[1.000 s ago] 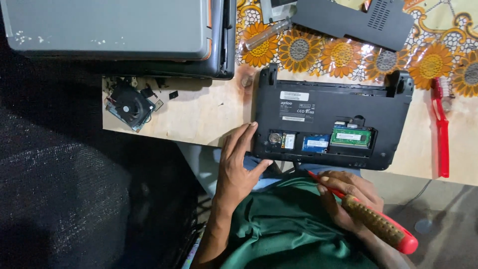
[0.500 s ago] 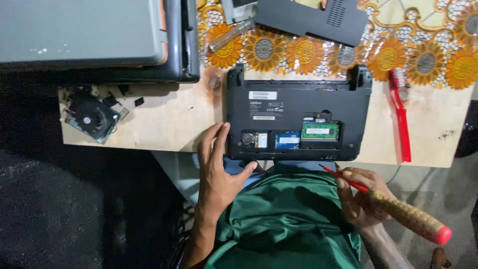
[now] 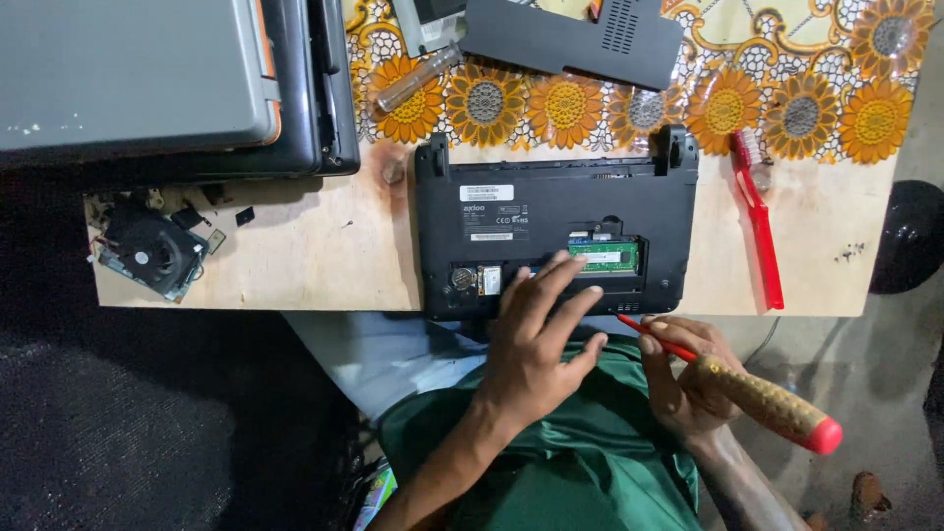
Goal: The person uses a red screwdriver to remove screws from the bottom cover of a laptop. They then lift the cover to reveal the internal components, including the hard drive and memory modules, and continue to unscrew fasteners inside the chassis.
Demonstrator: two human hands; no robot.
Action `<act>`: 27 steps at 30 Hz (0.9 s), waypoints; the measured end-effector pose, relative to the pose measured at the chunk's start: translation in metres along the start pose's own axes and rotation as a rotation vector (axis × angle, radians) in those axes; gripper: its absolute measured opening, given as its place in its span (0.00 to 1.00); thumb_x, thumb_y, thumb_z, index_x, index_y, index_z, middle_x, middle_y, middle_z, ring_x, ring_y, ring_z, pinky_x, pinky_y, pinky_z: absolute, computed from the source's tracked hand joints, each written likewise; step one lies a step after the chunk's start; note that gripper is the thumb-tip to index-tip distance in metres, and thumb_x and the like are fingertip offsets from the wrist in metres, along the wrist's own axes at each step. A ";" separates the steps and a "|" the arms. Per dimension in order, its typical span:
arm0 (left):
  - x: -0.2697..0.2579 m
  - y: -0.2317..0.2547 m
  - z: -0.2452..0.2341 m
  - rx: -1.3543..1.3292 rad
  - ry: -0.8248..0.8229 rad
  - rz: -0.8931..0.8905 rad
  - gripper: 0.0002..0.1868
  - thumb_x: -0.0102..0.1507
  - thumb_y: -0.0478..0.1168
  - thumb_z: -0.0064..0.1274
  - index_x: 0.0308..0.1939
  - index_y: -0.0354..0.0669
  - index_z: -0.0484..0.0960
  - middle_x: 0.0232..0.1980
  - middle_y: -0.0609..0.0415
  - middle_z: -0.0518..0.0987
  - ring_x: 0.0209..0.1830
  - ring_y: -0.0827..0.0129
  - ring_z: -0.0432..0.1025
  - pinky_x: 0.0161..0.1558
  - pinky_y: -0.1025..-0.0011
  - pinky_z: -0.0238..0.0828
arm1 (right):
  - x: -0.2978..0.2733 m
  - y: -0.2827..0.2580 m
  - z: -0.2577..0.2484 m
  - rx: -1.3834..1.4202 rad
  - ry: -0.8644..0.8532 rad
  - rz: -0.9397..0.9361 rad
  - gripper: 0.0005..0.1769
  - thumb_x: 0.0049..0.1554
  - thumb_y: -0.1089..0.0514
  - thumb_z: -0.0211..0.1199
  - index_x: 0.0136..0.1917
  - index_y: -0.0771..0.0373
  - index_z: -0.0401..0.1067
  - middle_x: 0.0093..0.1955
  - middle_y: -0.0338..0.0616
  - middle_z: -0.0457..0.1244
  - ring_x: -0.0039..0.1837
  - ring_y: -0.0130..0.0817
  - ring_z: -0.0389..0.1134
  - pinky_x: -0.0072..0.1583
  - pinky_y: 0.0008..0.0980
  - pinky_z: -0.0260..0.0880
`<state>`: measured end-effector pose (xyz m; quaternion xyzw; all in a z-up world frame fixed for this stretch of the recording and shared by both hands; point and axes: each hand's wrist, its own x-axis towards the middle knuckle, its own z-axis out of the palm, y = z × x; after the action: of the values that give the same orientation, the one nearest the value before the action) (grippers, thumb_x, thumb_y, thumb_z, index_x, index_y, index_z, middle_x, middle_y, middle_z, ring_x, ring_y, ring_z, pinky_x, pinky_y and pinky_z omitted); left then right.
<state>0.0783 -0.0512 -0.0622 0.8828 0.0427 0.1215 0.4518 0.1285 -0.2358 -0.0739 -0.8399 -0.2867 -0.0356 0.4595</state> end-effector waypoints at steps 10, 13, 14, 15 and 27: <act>0.001 -0.017 0.023 -0.118 -0.029 0.014 0.26 0.56 0.33 0.59 0.59 0.48 0.75 0.67 0.49 0.68 0.70 0.50 0.62 0.66 0.48 0.61 | 0.006 0.019 0.004 0.024 0.080 -0.238 0.26 0.49 0.73 0.66 0.60 0.60 0.65 0.40 0.59 0.67 0.40 0.56 0.70 0.38 0.50 0.73; 0.006 -0.013 0.014 -0.187 -0.028 -0.012 0.26 0.57 0.32 0.58 0.59 0.50 0.75 0.66 0.52 0.70 0.70 0.53 0.64 0.67 0.51 0.61 | 0.017 0.010 -0.006 0.033 -0.073 -0.020 0.10 0.49 0.67 0.66 0.47 0.68 0.75 0.44 0.56 0.69 0.46 0.52 0.72 0.44 0.41 0.72; 0.008 -0.010 0.009 -0.348 -0.023 -0.051 0.22 0.59 0.32 0.55 0.56 0.51 0.77 0.63 0.56 0.72 0.68 0.57 0.67 0.67 0.55 0.63 | 0.025 0.003 -0.009 0.112 -0.150 0.002 0.12 0.49 0.67 0.64 0.48 0.69 0.74 0.45 0.58 0.68 0.47 0.53 0.72 0.46 0.42 0.72; 0.009 -0.007 0.004 -0.508 -0.017 -0.090 0.18 0.61 0.32 0.52 0.54 0.52 0.79 0.61 0.60 0.75 0.66 0.60 0.69 0.67 0.58 0.66 | 0.034 -0.003 -0.013 0.192 -0.226 0.023 0.14 0.49 0.66 0.62 0.49 0.71 0.74 0.45 0.60 0.68 0.49 0.54 0.72 0.49 0.43 0.72; 0.050 0.039 -0.030 -0.629 -0.499 0.465 0.41 0.64 0.14 0.41 0.76 0.54 0.60 0.81 0.54 0.68 0.79 0.58 0.76 0.91 0.54 0.68 | 0.015 0.039 -0.054 0.051 -0.546 0.206 0.11 0.42 0.49 0.57 0.38 0.55 0.64 0.37 0.33 0.59 0.40 0.26 0.60 0.44 0.28 0.61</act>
<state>0.1173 -0.0408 -0.0053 0.6912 -0.3055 0.0105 0.6548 0.1723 -0.2878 -0.0669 -0.8313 -0.3135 0.2458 0.3876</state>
